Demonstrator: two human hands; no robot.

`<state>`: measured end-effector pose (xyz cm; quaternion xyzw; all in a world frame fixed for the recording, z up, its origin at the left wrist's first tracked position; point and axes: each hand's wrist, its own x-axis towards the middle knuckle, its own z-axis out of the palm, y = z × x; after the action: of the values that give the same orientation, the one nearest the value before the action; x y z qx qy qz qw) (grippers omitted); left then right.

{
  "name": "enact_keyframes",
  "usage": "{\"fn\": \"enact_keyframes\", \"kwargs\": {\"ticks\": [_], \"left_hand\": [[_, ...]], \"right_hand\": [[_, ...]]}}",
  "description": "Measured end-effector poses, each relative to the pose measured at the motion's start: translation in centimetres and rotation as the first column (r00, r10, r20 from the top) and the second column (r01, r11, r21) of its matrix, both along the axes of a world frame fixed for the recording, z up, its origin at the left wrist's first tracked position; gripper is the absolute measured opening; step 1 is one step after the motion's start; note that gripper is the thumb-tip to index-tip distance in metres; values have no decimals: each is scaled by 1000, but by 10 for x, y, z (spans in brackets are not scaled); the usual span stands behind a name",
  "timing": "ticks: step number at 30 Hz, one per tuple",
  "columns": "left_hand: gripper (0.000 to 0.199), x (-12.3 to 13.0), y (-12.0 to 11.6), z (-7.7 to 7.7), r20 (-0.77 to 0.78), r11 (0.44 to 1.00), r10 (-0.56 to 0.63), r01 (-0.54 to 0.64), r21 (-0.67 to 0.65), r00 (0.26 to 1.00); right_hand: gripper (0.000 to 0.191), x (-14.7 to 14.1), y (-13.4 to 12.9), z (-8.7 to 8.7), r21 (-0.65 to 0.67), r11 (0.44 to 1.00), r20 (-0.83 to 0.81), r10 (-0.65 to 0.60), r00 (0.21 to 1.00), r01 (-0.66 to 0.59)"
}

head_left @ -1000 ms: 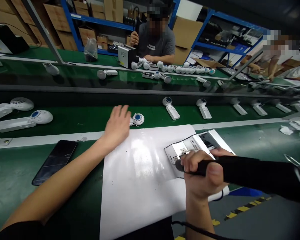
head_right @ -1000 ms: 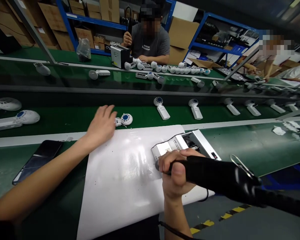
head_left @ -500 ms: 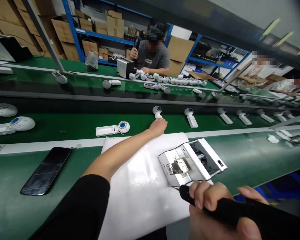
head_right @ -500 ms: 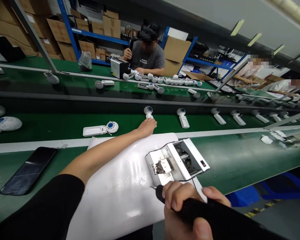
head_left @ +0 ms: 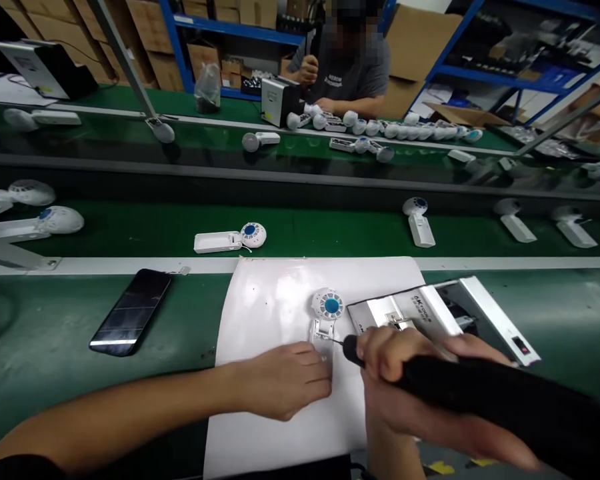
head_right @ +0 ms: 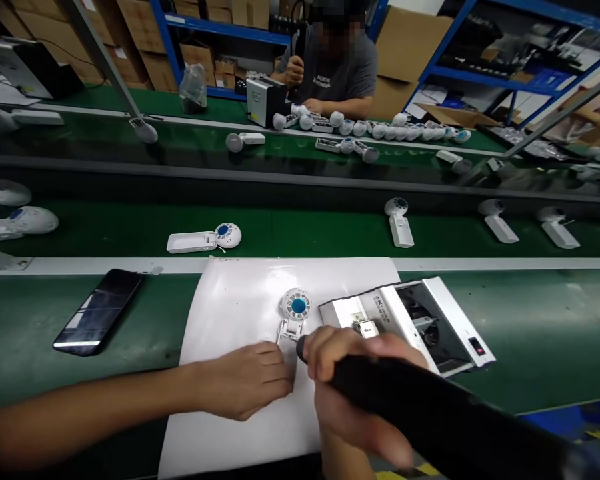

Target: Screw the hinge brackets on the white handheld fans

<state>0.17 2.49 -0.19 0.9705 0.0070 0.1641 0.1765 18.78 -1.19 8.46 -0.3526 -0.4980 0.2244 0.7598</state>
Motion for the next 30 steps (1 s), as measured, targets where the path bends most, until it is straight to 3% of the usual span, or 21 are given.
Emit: {"fn": "enact_keyframes", "kwargs": {"ticks": [2, 5, 12, 19, 23, 27, 30], "left_hand": [[7, -1, -2, -1, 4, 1000, -4, 4, 4, 1000], [6, 2, -1, 0, 35, 1000, -8, 8, 11, 999], [11, 2, 1, 1, 32, 999, -23, 22, 44, 999], [14, 1, 1, 1, 58, 1000, -21, 21, 5, 998], [16, 0, -2, -5, 49, 999, -2, 3, -32, 999], [18, 0, -4, -7, 24, 999, -21, 22, -30, 1000], [10, 0, -5, -4, 29, 999, -19, 20, -41, 999]], "right_hand": [[57, -11, 18, -5, 56, 998, -24, 38, 999, -36], [59, -19, 32, -16, 35, 999, -53, -22, 998, 24], [59, -21, 44, -28, -63, 998, -81, -16, 997, 11], [40, -30, 56, -38, -136, 987, -40, 83, 996, -88], [37, -33, 58, -45, -149, 986, 16, 78, 997, -75], [47, -29, 44, -32, -107, 994, 75, -1, 997, 9], [59, -8, 22, -10, 26, 983, 81, -185, 979, 183]]}}
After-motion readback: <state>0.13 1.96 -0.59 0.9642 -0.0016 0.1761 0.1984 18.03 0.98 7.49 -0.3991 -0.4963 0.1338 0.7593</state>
